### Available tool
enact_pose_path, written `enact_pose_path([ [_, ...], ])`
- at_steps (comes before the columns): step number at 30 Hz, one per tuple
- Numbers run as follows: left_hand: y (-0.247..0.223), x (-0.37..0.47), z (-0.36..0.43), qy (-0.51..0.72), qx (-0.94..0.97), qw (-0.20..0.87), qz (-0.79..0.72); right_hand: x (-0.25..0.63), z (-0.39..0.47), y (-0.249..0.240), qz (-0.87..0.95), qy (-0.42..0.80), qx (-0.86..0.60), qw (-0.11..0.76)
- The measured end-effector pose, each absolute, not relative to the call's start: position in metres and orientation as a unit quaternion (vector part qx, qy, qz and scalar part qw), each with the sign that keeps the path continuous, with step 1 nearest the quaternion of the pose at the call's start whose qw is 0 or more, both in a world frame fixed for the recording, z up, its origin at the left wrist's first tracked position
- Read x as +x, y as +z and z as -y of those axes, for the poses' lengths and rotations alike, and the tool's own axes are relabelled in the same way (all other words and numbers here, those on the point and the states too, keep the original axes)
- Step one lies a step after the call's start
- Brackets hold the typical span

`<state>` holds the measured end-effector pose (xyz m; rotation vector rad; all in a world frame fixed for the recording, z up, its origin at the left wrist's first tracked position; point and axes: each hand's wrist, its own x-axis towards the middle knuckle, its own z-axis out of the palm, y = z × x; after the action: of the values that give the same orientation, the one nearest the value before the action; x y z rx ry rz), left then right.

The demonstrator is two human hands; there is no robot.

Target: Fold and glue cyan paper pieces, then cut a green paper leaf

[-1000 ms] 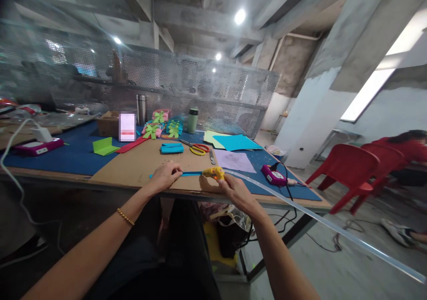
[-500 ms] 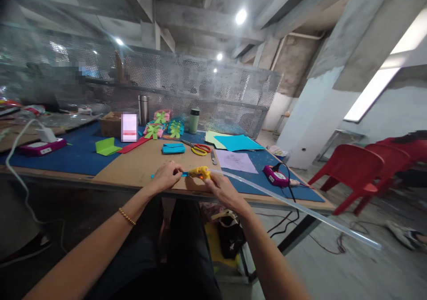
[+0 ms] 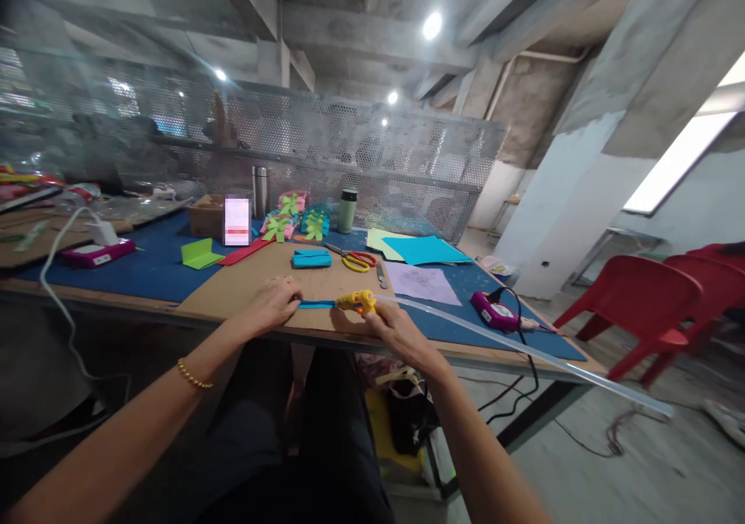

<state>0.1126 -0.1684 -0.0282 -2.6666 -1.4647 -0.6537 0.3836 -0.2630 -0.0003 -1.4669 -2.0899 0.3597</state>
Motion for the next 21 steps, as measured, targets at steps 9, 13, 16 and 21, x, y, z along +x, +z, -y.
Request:
enact_pose_path([
  [9, -0.032, 0.088, 0.169, -0.245, -0.847, -0.029, 0.471, 0.37, 0.253, 0.0, 0.797, 0.102, -0.534, 0.265],
  [13, -0.032, 0.089, 0.168, -0.259, -0.841, -0.046, 0.472, 0.366, 0.249, 0.0, 0.805, 0.088, -0.525, 0.261],
  [16, -0.033, 0.088, 0.167, -0.266, -0.84, -0.055, 0.47, 0.371, 0.252, 0.002, 0.802, 0.102, -0.523, 0.27],
  [21, -0.033, 0.088, 0.166, -0.267, -0.839, -0.055, 0.47, 0.38, 0.258, 0.006, 0.788, 0.11, -0.547, 0.259],
])
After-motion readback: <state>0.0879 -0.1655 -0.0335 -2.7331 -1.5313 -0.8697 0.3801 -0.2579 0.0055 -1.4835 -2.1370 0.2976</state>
